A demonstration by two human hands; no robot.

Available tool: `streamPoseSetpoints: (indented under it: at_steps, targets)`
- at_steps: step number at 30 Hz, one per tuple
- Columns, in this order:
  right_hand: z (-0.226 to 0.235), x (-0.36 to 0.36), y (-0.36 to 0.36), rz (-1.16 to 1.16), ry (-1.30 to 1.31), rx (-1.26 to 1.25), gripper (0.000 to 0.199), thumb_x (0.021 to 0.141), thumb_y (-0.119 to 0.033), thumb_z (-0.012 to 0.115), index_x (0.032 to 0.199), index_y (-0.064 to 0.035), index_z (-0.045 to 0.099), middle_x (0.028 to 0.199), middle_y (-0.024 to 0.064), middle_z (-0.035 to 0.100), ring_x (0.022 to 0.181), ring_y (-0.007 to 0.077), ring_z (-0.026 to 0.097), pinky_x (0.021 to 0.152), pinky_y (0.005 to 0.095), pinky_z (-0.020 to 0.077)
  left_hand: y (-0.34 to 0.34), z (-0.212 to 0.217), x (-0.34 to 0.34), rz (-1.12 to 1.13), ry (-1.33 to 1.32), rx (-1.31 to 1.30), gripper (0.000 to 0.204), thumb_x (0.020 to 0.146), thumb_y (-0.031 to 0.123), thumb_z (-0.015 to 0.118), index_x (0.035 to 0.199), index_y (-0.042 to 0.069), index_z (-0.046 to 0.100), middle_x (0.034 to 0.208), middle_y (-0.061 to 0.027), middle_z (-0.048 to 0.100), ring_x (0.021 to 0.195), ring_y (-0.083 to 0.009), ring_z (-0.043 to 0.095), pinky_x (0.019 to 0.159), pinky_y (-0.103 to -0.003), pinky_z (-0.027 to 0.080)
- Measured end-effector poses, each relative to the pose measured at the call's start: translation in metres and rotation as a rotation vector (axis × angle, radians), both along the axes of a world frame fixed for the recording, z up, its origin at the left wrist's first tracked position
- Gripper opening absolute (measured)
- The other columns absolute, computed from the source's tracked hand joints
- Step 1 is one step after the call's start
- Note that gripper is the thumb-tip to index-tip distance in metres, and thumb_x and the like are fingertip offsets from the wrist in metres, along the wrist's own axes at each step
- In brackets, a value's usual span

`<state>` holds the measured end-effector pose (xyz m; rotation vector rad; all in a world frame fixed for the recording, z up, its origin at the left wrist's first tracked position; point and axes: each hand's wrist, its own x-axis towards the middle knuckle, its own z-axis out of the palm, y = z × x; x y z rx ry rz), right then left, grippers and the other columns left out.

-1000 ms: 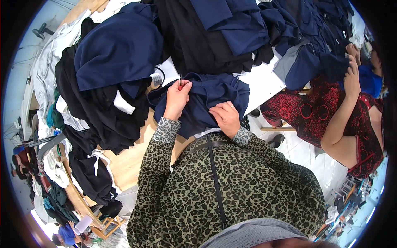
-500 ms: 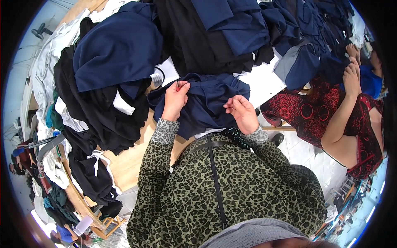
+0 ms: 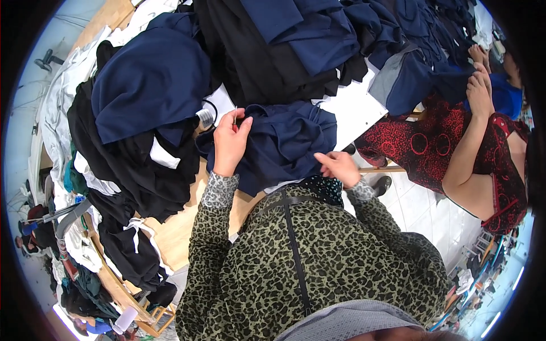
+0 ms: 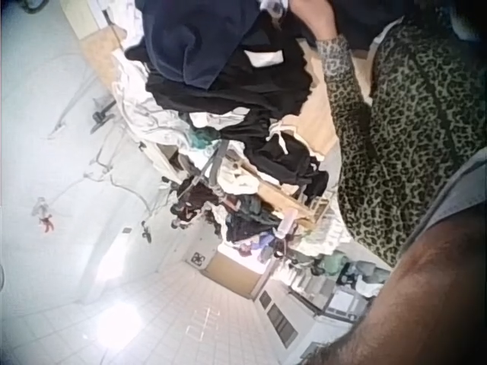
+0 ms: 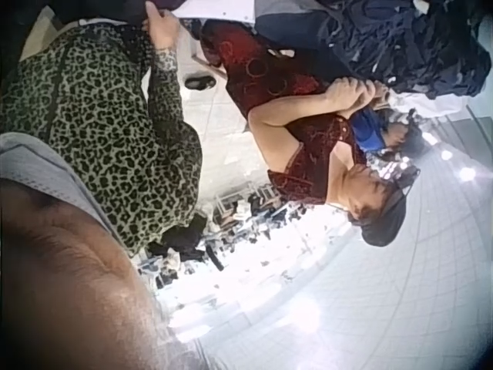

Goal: Using small snips to remove loose threads from navy blue garments at a textile manufacturing workstation.

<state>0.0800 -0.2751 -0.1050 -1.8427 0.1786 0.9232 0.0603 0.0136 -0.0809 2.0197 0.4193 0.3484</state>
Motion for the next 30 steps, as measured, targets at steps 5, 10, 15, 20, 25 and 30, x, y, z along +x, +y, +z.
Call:
streamPoseSetpoints:
  at_steps: [5, 10, 15, 20, 25, 30]
  targets:
    - [-0.005, -0.005, 0.018, -0.205, 0.226, 0.383, 0.019, 0.088, -0.02, 0.061, 0.087, -0.0007, 0.059, 0.072, 0.0085, 0.064, 0.058, 0.0146, 0.062, 0.053, 0.0226, 0.0477, -0.012, 0.022, 0.013, -0.319, 0.068, 0.075, 0.044, 0.076, 0.023, 0.071, 0.108, -0.003, 0.057, 0.101, -0.0172, 0.062, 0.089, -0.0283, 0.062, 0.078, -0.032, 0.048]
    - [0.016, 0.003, 0.01, -0.37, 0.295, 0.769, 0.017, 0.089, -0.019, 0.059, 0.095, -0.0034, 0.06, 0.089, 0.0071, 0.065, 0.078, 0.0183, 0.063, 0.073, 0.0337, 0.0513, -0.027, 0.021, 0.016, -0.243, -0.021, 0.193, 0.035, 0.075, 0.015, 0.071, 0.103, -0.001, 0.058, 0.096, -0.0145, 0.059, 0.078, -0.0274, 0.06, 0.07, -0.032, 0.048]
    - [0.029, 0.006, 0.01, -0.411, 0.322, 0.862, 0.016, 0.09, -0.018, 0.057, 0.097, -0.0043, 0.06, 0.091, 0.0068, 0.066, 0.078, 0.018, 0.064, 0.074, 0.0344, 0.0517, -0.067, 0.048, -0.012, -0.548, -0.093, 0.042, 0.024, 0.072, 0.016, 0.073, 0.084, 0.003, 0.057, 0.083, -0.0081, 0.056, 0.066, -0.0221, 0.059, 0.056, -0.029, 0.047]
    - [0.038, 0.004, 0.019, -0.402, 0.331, 0.817, 0.016, 0.09, -0.018, 0.057, 0.095, -0.0032, 0.059, 0.089, 0.0094, 0.065, 0.077, 0.0187, 0.064, 0.073, 0.0328, 0.0516, -0.088, 0.029, -0.034, -0.522, -0.171, 0.405, 0.024, 0.076, 0.016, 0.069, 0.095, 0.008, 0.055, 0.091, -0.0075, 0.056, 0.063, -0.0234, 0.061, 0.056, -0.032, 0.05]
    - [0.031, -0.002, 0.023, -0.307, -0.446, 0.315, 0.028, 0.083, -0.016, 0.066, 0.104, -0.0028, 0.053, 0.104, 0.0091, 0.057, 0.095, 0.0194, 0.056, 0.08, 0.0288, 0.0451, -0.07, 0.024, -0.027, -0.462, 0.102, -0.34, 0.015, 0.086, 0.011, 0.062, 0.098, 0.001, 0.061, 0.076, 0.0011, 0.06, 0.058, -0.004, 0.049, 0.051, -0.02, 0.04]
    - [0.065, 0.024, 0.031, 0.377, -0.964, 0.136, 0.043, 0.078, -0.015, 0.066, 0.118, -0.0059, 0.052, 0.134, 0.0105, 0.043, 0.128, 0.0303, 0.035, 0.106, 0.0415, 0.0232, -0.048, 0.031, -0.031, -0.427, 0.426, -1.134, 0.009, 0.089, 0.016, 0.06, 0.093, 0.008, 0.06, 0.067, 0.0084, 0.047, 0.049, -0.0003, 0.038, 0.043, -0.016, 0.03]
